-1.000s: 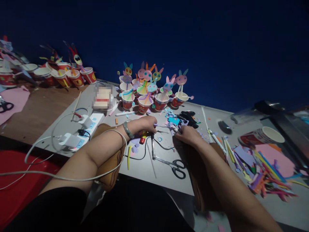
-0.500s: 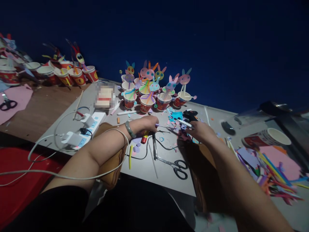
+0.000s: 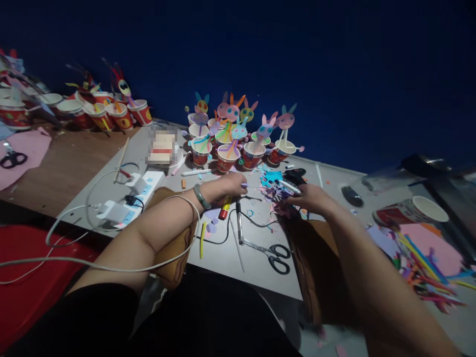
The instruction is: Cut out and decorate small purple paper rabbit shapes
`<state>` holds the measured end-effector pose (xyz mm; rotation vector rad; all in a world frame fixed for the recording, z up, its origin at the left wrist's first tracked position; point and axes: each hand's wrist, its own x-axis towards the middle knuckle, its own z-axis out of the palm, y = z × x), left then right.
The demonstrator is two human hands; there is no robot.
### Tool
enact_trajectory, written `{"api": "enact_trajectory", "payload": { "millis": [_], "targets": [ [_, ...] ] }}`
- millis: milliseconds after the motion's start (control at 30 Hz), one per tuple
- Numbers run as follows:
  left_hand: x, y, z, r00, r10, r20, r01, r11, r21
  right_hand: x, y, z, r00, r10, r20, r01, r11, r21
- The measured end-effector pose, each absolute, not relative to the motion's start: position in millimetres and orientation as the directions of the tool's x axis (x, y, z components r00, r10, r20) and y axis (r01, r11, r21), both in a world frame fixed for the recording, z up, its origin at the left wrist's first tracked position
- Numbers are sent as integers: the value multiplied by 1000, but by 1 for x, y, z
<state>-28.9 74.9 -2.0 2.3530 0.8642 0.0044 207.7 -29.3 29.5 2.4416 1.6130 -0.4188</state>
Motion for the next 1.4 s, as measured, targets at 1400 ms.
{"api": "enact_trajectory", "payload": {
  "millis": [1400],
  "targets": [
    [-18,81,-10,582,810,72,71,-139,988,314,94,6,129,937,-324,991,-131,16]
  ]
}}
